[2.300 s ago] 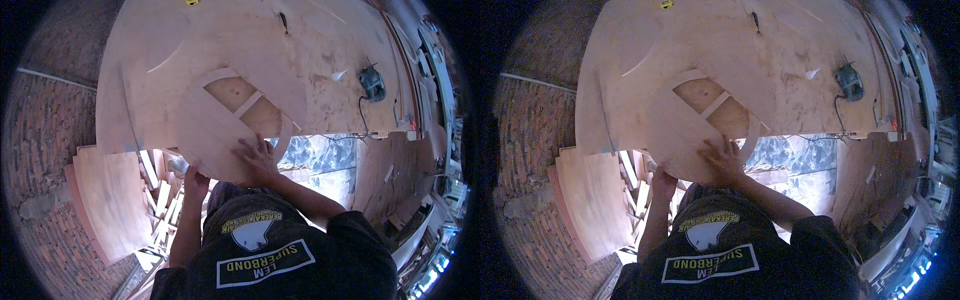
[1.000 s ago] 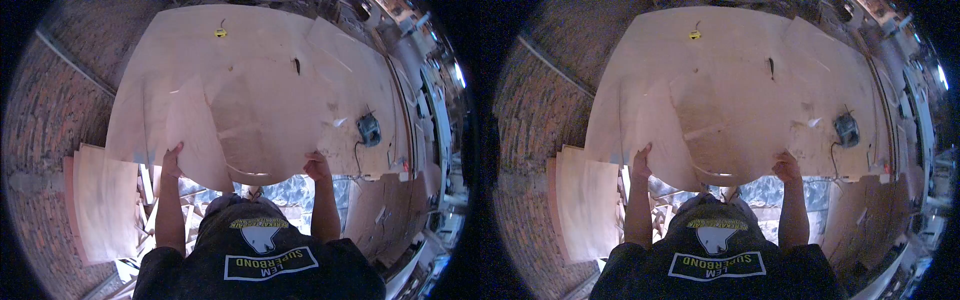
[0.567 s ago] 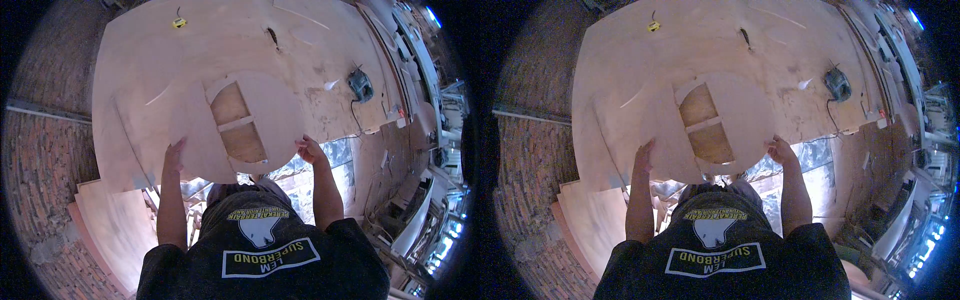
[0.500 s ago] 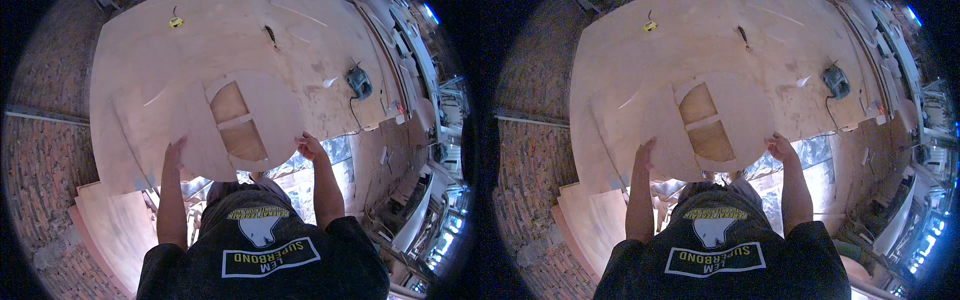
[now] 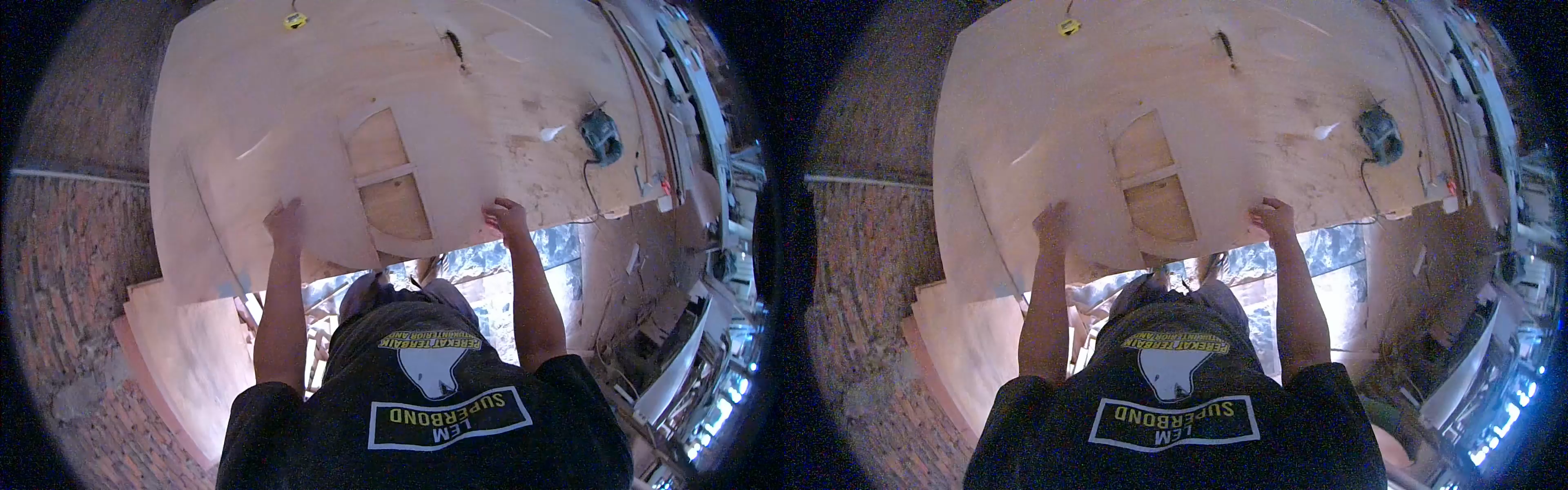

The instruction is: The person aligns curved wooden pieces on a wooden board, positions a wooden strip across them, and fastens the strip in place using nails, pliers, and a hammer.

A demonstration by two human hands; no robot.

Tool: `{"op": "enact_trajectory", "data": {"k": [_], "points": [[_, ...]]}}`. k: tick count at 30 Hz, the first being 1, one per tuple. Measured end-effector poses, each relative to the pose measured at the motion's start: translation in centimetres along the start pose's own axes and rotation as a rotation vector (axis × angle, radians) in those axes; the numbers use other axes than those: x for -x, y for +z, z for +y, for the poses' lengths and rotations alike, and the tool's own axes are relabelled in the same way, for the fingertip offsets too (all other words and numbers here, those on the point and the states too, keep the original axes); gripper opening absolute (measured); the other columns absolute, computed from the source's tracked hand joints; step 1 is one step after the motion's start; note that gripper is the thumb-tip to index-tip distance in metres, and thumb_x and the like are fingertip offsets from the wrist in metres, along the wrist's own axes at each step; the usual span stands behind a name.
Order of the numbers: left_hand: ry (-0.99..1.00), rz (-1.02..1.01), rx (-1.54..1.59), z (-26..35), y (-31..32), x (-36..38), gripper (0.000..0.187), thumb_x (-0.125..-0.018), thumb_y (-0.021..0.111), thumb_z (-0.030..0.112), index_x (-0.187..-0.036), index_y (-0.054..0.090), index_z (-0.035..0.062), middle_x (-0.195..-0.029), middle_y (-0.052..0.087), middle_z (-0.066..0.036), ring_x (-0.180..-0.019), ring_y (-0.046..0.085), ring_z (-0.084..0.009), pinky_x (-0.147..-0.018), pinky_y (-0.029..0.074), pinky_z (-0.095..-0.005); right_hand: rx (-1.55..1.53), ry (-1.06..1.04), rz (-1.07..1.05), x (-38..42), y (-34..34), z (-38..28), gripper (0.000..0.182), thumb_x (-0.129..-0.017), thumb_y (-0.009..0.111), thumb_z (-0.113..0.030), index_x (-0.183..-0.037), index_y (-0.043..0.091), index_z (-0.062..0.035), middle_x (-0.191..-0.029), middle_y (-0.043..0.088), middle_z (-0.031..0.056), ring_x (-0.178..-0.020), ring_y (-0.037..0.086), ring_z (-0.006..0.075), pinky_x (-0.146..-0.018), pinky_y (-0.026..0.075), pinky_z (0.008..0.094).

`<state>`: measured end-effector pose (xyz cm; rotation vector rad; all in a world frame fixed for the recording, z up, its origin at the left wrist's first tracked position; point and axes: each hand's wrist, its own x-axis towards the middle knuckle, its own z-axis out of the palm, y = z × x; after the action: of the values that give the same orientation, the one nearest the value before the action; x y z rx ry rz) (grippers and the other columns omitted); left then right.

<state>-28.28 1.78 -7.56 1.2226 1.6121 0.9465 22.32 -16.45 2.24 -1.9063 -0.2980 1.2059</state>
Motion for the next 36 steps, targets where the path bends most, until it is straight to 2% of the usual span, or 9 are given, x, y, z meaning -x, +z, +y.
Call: {"op": "enact_trajectory", "data": {"k": [4, 6, 11, 13, 15, 22, 33, 35, 36], "points": [[-0.234, 0.157, -0.212, 4.6, 1.2, 2.2, 0.047, -0.079, 0.084, 0.024, -0.119, 0.069, 0.0039, -0.089, 0.063, -0.008, -0.075, 0.055, -0.0203, -0.070, 0.049, -0.0369, 0.519, -0.225, 0.089, -1.3, -1.2, -0.5, 0.039, -0.081, 0.079, -0.017, -0.115, 0.073, -0.0008, -0.101, 0.075, 0.0141, -0.085, 0.073, 0.0220, -0.077, 0.059, 0.0365], [-0.178, 0.110, -0.385, 2.2, 0.8, 2.0, 0.064, -0.076, 0.086, 0.030, -0.123, 0.065, -0.0076, -0.118, 0.065, -0.021, -0.098, 0.064, -0.0326, -0.083, 0.053, -0.0440, 0.807, -0.423, 0.125, -1.9, -1.6, -0.6, 0.037, -0.080, 0.080, -0.022, -0.112, 0.075, -0.0029, -0.102, 0.075, 0.0160, -0.089, 0.073, 0.0234, -0.080, 0.058, 0.0384], [-0.041, 0.380, -0.454, 8.3, 2.4, 9.0, 0.049, -0.080, 0.083, 0.027, -0.117, 0.069, -0.0030, -0.109, 0.066, -0.020, -0.096, 0.065, -0.0303, -0.085, 0.054, -0.0410, 0.981, -0.626, 0.023, -2.1, -2.5, -1.5, 0.037, -0.085, 0.072, -0.037, -0.112, 0.076, -0.0119, -0.100, 0.074, 0.0155, -0.098, 0.068, 0.0355, -0.087, 0.055, 0.0480], [0.022, 0.587, -0.432, 8.7, 2.3, 12.3, 0.043, -0.081, 0.082, 0.026, -0.112, 0.071, -0.0027, -0.100, 0.068, -0.016, -0.089, 0.067, -0.0280, -0.082, 0.055, -0.0396, 0.954, -0.989, -0.071, -3.0, -3.5, -0.5, 0.035, -0.085, 0.074, -0.033, -0.110, 0.076, -0.0087, -0.098, 0.073, 0.0166, -0.092, 0.069, 0.0341, -0.083, 0.056, 0.0462], [0.024, 0.668, -0.360, 9.1, 2.0, 15.5, 0.037, -0.083, 0.080, 0.024, -0.107, 0.072, -0.0025, -0.093, 0.069, -0.013, -0.084, 0.068, -0.0249, -0.079, 0.056, -0.0379, 0.733, -0.719, -0.153, -1.8, -3.1, -1.2, 0.030, -0.085, 0.075, -0.026, -0.107, 0.075, -0.0048, -0.096, 0.072, 0.0165, -0.085, 0.070, 0.0329, -0.078, 0.056, 0.0436], [-0.156, 0.856, -0.349, 8.0, -2.8, 21.6, 0.032, -0.084, 0.077, 0.022, -0.103, 0.074, -0.0036, -0.091, 0.072, -0.016, -0.082, 0.070, -0.0237, -0.077, 0.056, -0.0362, 0.862, -0.941, -0.412, -2.9, -1.5, -2.9, 0.022, -0.085, 0.074, -0.013, -0.106, 0.075, -0.0040, -0.093, 0.072, 0.0150, -0.082, 0.071, 0.0265, -0.078, 0.057, 0.0383], [0.043, 0.912, -0.820, 1.6, -14.8, 9.2, 0.037, -0.089, 0.071, 0.029, -0.109, 0.069, -0.0029, -0.092, 0.065, -0.016, -0.083, 0.064, -0.0287, -0.075, 0.053, -0.0433, 0.883, -0.834, -0.158, 0.1, 0.6, -3.8, 0.020, -0.092, 0.069, -0.019, -0.106, 0.076, -0.0056, -0.105, 0.074, 0.0177, -0.092, 0.072, 0.0328, -0.081, 0.058, 0.0401], [-0.024, 0.795, -1.035, -3.5, -16.9, 5.9, 0.026, -0.096, 0.060, 0.026, -0.105, 0.068, 0.0027, -0.093, 0.063, -0.011, -0.082, 0.063, -0.0244, -0.074, 0.052, -0.0424, 0.813, -0.878, -0.148, 1.2, 0.4, -0.8, 0.019, -0.092, 0.071, -0.016, -0.107, 0.075, -0.0044, -0.102, 0.074, 0.0148, -0.089, 0.072, 0.0272, -0.079, 0.058, 0.0373], [-0.056, 0.538, -1.530, -8.8, -18.3, 3.0, 0.024, -0.100, 0.054, 0.025, -0.103, 0.067, 0.0054, -0.094, 0.063, -0.009, -0.082, 0.062, -0.0222, -0.074, 0.051, -0.0419, 0.754, -0.939, -0.143, 2.0, 0.0, 0.9, 0.019, -0.092, 0.072, -0.013, -0.108, 0.074, -0.0031, -0.099, 0.074, 0.0122, -0.085, 0.071, 0.0216, -0.077, 0.058, 0.0350]]}}
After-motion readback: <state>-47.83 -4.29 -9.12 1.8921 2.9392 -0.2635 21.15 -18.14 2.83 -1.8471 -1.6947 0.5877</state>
